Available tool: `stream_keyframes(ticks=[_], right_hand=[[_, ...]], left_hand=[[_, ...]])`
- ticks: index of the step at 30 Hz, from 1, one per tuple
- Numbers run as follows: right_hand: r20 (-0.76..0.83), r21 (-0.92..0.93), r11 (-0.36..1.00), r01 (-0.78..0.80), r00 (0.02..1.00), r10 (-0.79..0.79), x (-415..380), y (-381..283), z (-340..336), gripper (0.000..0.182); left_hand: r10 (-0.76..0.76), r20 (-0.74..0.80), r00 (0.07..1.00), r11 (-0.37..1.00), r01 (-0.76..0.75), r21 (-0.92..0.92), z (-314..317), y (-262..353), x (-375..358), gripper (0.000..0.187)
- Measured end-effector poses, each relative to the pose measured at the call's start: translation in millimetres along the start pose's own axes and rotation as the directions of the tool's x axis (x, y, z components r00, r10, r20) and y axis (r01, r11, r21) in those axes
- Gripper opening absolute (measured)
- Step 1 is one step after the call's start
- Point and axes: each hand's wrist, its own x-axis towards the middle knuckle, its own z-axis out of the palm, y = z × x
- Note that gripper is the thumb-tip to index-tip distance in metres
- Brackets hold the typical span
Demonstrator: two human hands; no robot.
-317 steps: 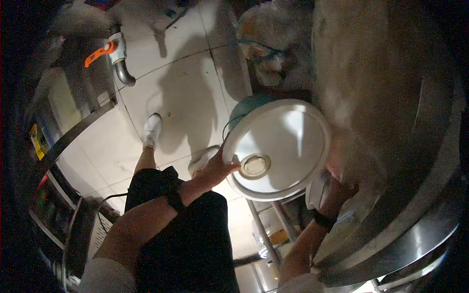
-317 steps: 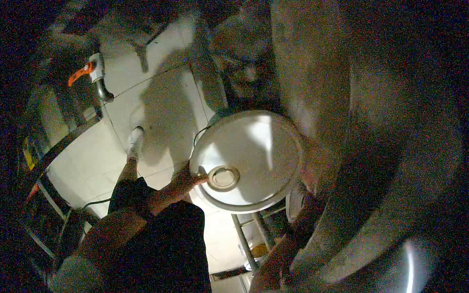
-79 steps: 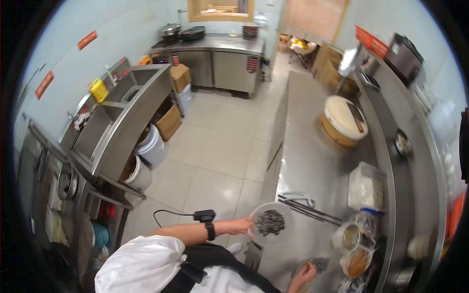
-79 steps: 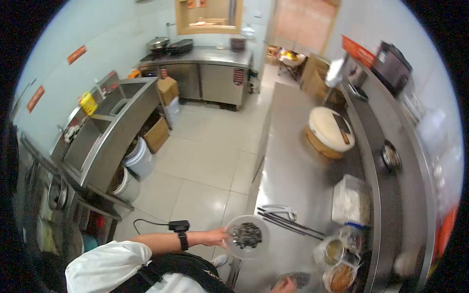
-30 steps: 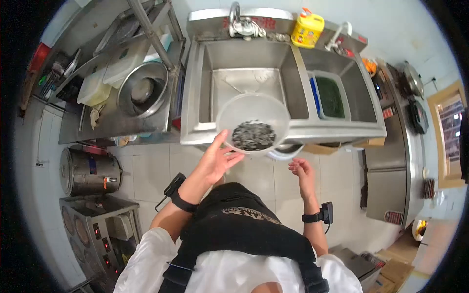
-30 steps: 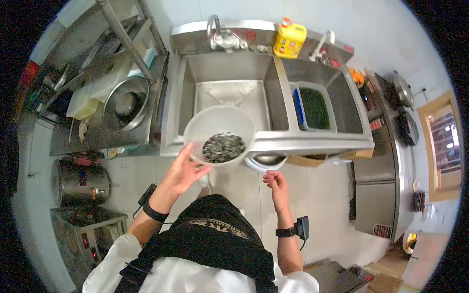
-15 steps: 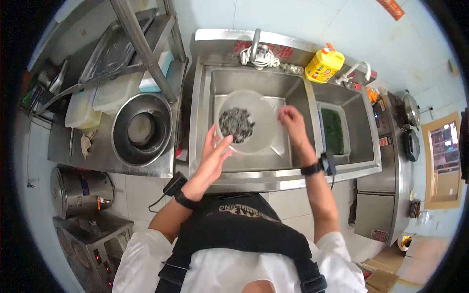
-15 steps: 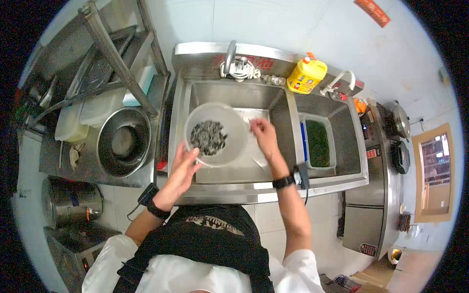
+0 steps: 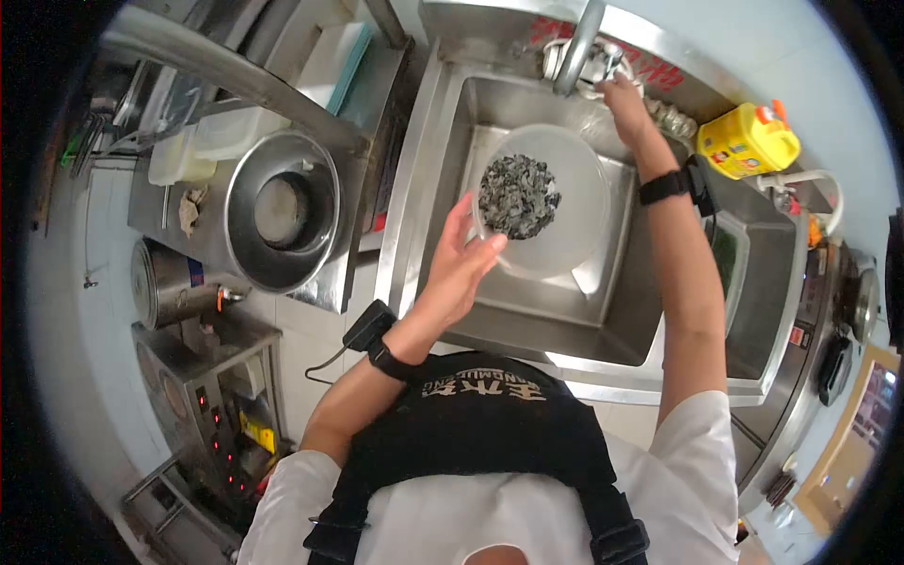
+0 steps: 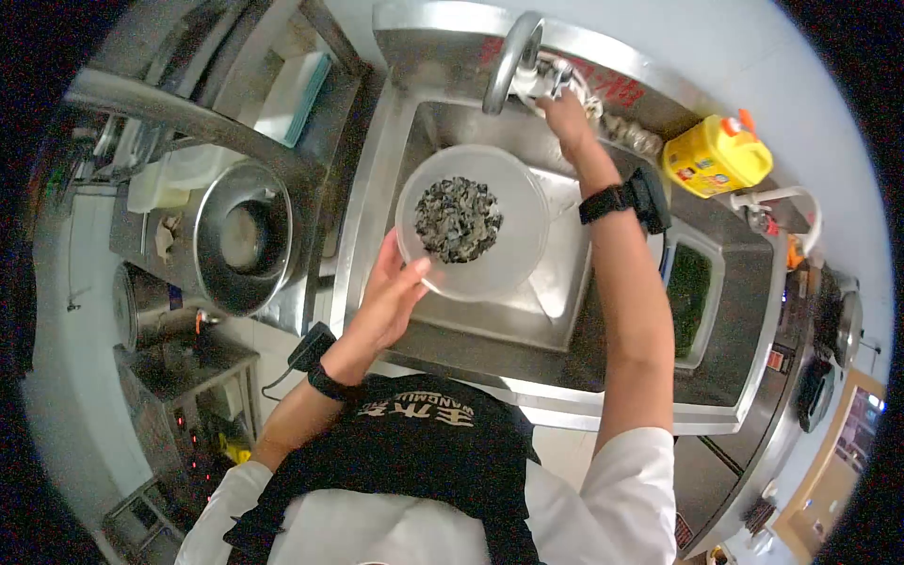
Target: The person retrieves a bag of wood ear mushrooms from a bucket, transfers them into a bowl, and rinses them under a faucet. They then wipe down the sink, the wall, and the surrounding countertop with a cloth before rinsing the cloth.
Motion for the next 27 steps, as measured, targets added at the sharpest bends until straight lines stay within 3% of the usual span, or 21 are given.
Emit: stream_keyframes(ticks=[1, 2, 4, 5, 6, 8, 10, 12, 14, 16, 18, 19, 21, 22, 24, 27], right_hand=[[0.136, 0.088, 0.996, -0.027, 0.991, 0.015, -2.1, -8.3, -0.6, 0.053], [0.072, 0.067, 0.995, -0.075, 0.995, 0.070, 3.6, -7.5, 7.3, 0.047], [0.156, 0.023, 0.984, -0.177, 0.973, 0.171, 10.0, -16.1, 8.1, 0.036], [0.096, 0.217, 0.975, -0.045, 0.995, 0.025, 12.0, -12.3, 18.6, 0.022], [0.104, 0.223, 0.973, -0.059, 0.994, 0.036, 19.8, -8.3, 26.3, 0.022], [0.242, 0.468, 0.883, -0.028, 0.965, -0.098, 39.9, -4.1, 35.3, 0.017], [0.228, 0.478, 0.877, -0.056, 0.972, -0.063, 36.2, -6.6, 32.9, 0.016], [-0.035, 0.304, 0.916, 0.262, 0.964, -0.264, 0.1, -13.6, 23.9, 0.016], [0.216, 0.131, 0.989, 0.073, 0.971, -0.100, -64.3, -37.8, 3.0, 0.019], [0.469, 0.116, 0.992, -0.046, 0.883, -0.014, -113.4, -38.5, 12.4, 0.024], [0.265, -0.145, 0.895, 0.422, 0.888, -0.375, -136.7, -12.9, 41.2, 0.028], [0.258, -0.147, 0.897, 0.418, 0.891, -0.373, -145.4, -9.9, 48.8, 0.028], [0.316, -0.337, 0.783, 0.523, 0.846, -0.429, -156.4, -8.9, 58.1, 0.030], [0.314, -0.337, 0.784, 0.522, 0.847, -0.429, -157.5, -7.8, 56.3, 0.030], [0.550, -0.139, 0.817, 0.559, 0.730, -0.406, -158.9, -3.8, 47.2, 0.032], [0.593, -0.200, 0.817, 0.541, 0.731, -0.339, -155.6, -16.1, 23.8, 0.025]], left_hand=[[-0.029, -0.039, 0.999, 1.000, 0.029, 0.000, -3.5, -4.8, 7.9, 0.075], [-0.048, -0.063, 0.997, 0.999, 0.048, 0.000, -5.4, -8.8, 12.8, 0.075], [-0.040, -0.077, 0.996, 0.999, 0.041, 0.019, -3.5, -13.3, 22.5, 0.076], [-0.030, -0.077, 0.997, 0.999, 0.032, 0.034, -5.4, -17.1, 27.9, 0.076], [-0.038, -0.091, 0.995, 0.998, 0.041, 0.038, -6.2, -20.1, 32.8, 0.076], [-0.051, -0.114, 0.992, 0.996, 0.059, 0.069, -7.2, -22.5, 42.7, 0.075], [-0.055, -0.108, 0.993, 0.995, 0.063, 0.074, -6.6, -23.8, 53.6, 0.074], [-0.063, -0.094, 0.994, 0.995, 0.070, 0.069, -8.2, -25.7, 61.2, 0.074], [-0.057, -0.111, 0.992, 0.997, 0.063, 0.050, -11.5, -28.0, 71.6, 0.075], [-0.067, -0.086, 0.994, 0.998, 0.068, 0.013, -10.4, -26.9, 77.4, 0.076], [-0.079, -0.051, 0.996, 0.997, 0.078, -0.010, -6.4, -25.2, 82.5, 0.076], [-0.099, -0.023, 0.995, 0.995, 0.099, 0.009, -4.2, -24.5, 83.6, 0.076], [-0.119, 0.010, 0.993, 0.992, 0.118, 0.033, -2.2, -22.9, 88.0, 0.076], [-0.067, 0.036, 0.997, 0.997, 0.066, 0.033, -2.6, -22.4, 89.4, 0.075], [-0.017, 0.056, 0.998, 0.999, 0.015, 0.033, -6.9, -20.5, 90.2, 0.075], [-0.002, 0.082, 0.997, 1.000, 0.001, 0.017, -12.8, -18.0, 90.2, 0.075]])
